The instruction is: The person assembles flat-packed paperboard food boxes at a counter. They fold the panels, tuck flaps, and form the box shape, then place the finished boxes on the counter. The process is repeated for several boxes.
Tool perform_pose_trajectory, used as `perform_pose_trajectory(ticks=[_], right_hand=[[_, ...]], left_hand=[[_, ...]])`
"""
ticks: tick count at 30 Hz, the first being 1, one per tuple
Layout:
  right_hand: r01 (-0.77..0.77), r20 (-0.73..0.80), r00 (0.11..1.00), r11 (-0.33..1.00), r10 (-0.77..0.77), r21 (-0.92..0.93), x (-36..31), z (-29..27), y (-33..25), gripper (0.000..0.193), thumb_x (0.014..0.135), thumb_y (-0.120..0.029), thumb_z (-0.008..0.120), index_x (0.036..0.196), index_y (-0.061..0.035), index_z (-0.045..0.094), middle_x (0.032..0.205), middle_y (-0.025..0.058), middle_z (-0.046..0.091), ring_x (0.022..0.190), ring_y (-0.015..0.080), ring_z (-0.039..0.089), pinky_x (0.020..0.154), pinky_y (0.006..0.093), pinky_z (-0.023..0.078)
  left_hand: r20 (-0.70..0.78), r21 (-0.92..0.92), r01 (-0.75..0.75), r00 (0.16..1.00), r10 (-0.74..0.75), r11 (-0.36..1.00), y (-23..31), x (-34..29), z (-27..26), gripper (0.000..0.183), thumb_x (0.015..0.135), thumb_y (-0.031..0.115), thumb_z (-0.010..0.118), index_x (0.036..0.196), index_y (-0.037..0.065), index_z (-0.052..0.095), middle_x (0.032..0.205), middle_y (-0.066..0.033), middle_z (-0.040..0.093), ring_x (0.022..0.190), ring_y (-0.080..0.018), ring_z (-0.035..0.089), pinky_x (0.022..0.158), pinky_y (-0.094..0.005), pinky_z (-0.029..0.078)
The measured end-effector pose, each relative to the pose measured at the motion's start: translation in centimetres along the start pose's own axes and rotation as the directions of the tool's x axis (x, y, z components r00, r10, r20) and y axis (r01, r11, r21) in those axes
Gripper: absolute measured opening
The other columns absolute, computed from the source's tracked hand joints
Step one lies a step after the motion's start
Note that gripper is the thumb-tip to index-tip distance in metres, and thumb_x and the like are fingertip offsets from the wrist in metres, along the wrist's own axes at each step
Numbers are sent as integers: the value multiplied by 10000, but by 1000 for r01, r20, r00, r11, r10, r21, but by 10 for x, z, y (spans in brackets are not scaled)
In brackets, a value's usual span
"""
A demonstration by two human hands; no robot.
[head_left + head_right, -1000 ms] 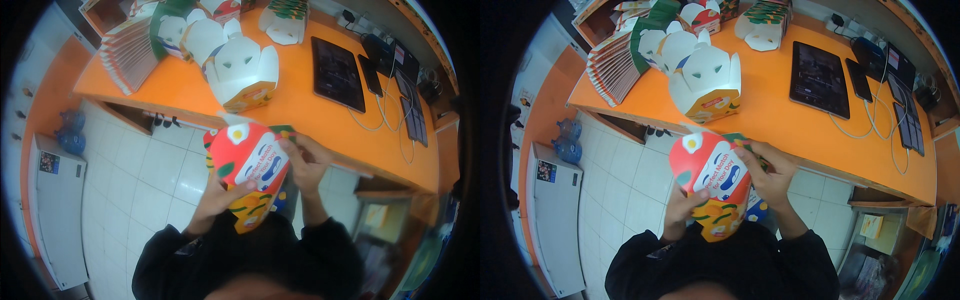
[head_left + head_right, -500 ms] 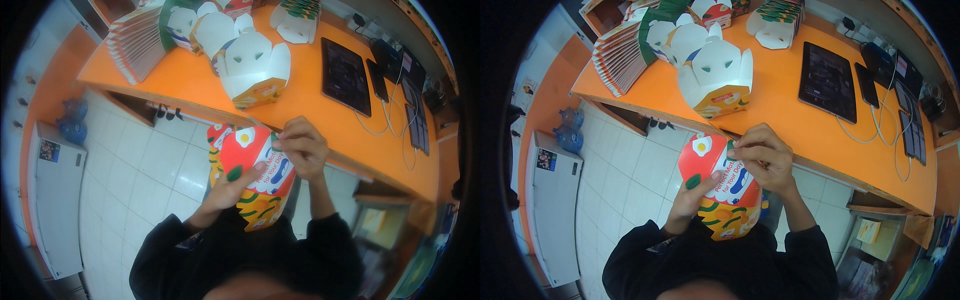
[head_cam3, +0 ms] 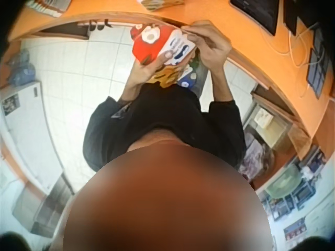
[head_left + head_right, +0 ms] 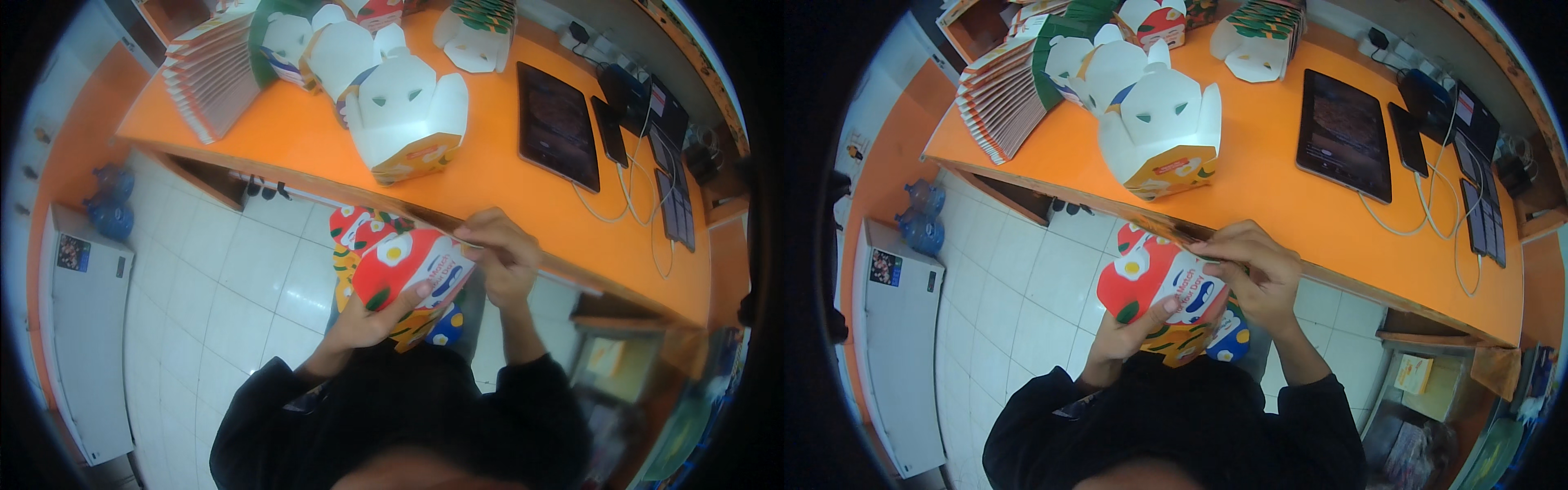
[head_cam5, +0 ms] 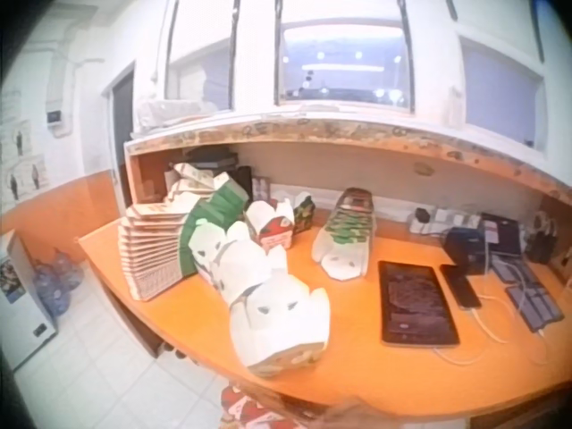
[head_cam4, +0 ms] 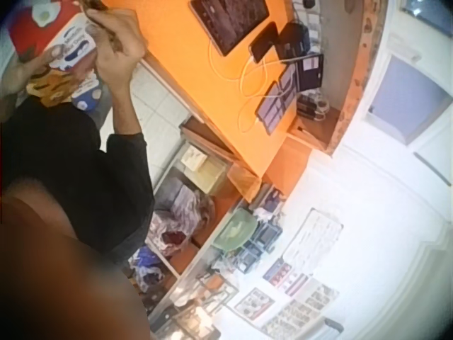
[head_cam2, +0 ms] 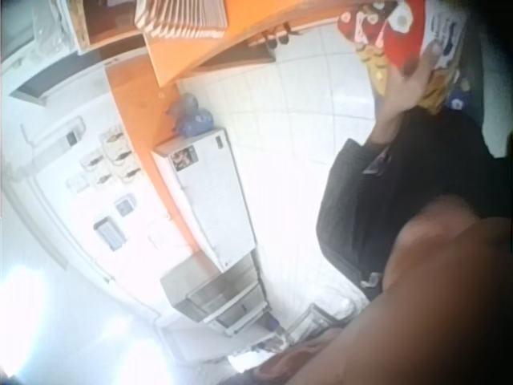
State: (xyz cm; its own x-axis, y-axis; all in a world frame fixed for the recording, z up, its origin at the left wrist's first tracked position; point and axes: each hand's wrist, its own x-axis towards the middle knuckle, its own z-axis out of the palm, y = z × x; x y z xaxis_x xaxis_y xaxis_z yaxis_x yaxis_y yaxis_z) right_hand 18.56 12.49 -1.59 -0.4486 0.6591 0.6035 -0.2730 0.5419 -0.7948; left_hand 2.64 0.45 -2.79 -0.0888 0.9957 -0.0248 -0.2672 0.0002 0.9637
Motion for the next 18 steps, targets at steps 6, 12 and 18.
perform_pose_trajectory(ticks=[6, 12, 18], right_hand=[[-61, -29, 997, 963, 71, 264, -13, 11, -12, 219, 857, -239, 689, 844, -21, 678, 769, 37, 629, 754, 153, 453, 682, 278, 368], [-74, 285, 957, 995, 51, 72, -18, 4, -32, 154, 774, -218, 757, 829, -77, 728, 685, 4, 588, 771, 175, 429, 713, 300, 362], [58, 333, 943, 988, -6, -146, -15, 11, -38, 237, 641, -263, 841, 813, -139, 737, 859, -15, 469, 808, 167, 441, 650, 278, 370]], left_hand=[[105, 294, -216, 976, 193, 931, -30, -1, -22, 456, 817, 121, 750, 1207, -8, 553, 1161, -108, 613, 1055, -192, 592, 888, -318, 474], [129, -472, -175, 956, 264, 864, -30, -12, -40, 790, 737, 306, 780, 1338, -28, 391, 1292, -136, 500, 1143, -229, 525, 966, -342, 417], [-193, -439, -53, 981, -36, 897, 16, -54, -14, 835, 737, 186, 691, 1415, -20, 249, 1308, -158, 464, 1160, -238, 505, 1003, -347, 384]])
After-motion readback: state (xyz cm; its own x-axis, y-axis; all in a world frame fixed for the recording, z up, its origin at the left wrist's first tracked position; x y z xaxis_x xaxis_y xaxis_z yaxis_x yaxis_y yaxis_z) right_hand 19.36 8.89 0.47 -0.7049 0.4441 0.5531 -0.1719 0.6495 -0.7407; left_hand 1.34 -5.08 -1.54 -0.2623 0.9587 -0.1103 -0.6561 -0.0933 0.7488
